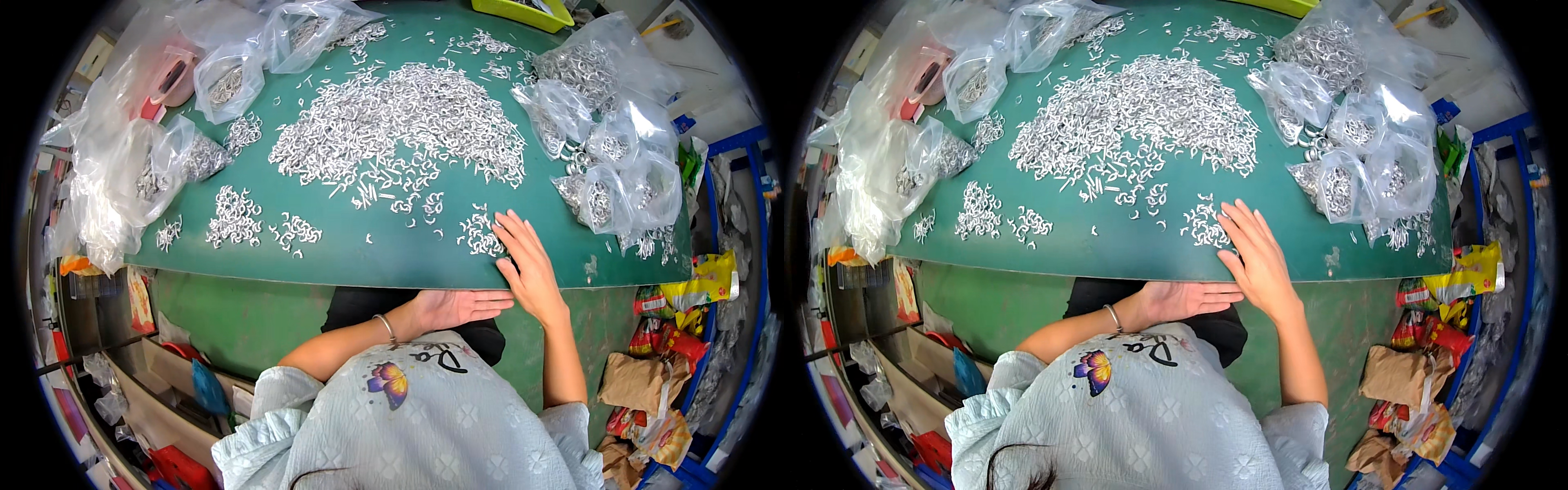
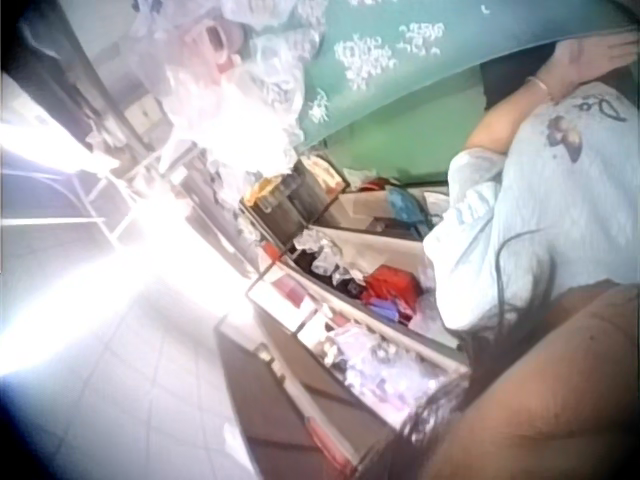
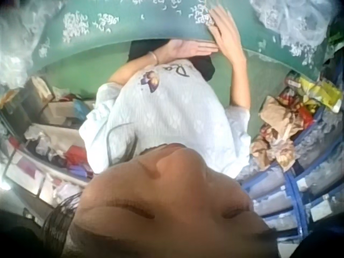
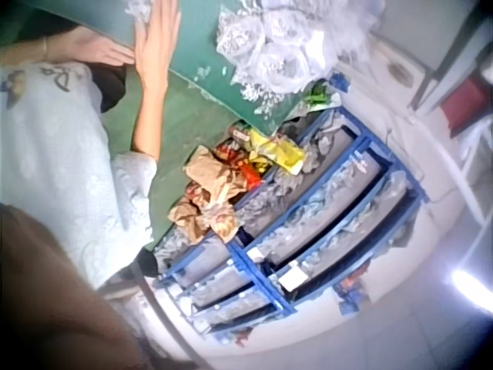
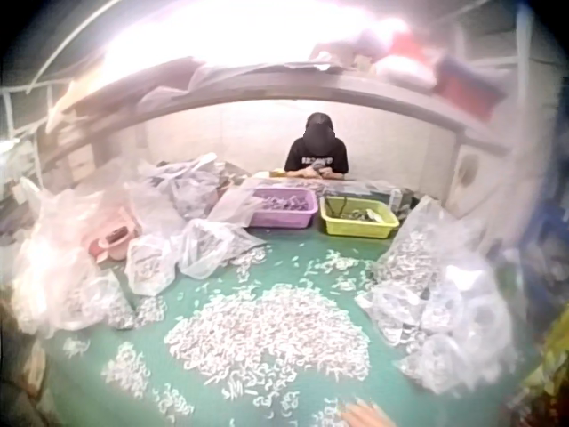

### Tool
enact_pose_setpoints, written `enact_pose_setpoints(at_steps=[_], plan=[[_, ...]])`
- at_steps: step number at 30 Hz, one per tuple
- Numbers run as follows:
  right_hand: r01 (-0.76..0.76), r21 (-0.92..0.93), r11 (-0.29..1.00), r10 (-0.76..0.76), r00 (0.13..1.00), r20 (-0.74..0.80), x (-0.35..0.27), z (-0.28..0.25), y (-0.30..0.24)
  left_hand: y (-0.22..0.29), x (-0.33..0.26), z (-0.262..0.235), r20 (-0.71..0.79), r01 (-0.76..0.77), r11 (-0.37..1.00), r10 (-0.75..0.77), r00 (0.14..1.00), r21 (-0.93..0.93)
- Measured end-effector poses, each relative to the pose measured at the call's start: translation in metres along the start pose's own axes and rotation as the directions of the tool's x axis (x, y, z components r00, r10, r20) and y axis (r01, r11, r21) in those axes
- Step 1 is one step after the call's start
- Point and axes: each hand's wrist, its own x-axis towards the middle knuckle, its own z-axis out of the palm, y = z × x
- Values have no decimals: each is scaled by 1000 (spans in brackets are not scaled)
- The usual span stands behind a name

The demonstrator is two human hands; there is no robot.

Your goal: The person sorts small crescent-shaped metal parts from a large pile on a green workbench, picking up individual pieces and small handfuls and placing them into separate piles and plastic bags.

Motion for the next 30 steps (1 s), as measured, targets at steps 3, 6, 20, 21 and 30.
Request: enact_pose_setpoints(at_steps=[3, 6, 20, 21, 30], plan=[[2, 83, 997, 9, 992, -126, -1, 2, -7, 0, 0, 1, -3, -3, 1000, 3, 1000, 18], [78, -167, 983, -111, 974, -199, 19, 6, -8, 0, -1, 5, -6, 25, 1000, -25, 1000, -7], [110, -412, 904, -167, 980, -104, 54, 6, -21, -2, -4, -3, -90, 3, 999, 0, 996, 39], [99, -407, 908, -163, 978, -127, 54, 6, -23, -3, -5, -6, -74, 4, 999, -1, 997, 32], [41, 128, 991, -23, 991, -135, 83, 13, -49, -10, -10, -18, -78, -67, 996, 71, 994, 55]])
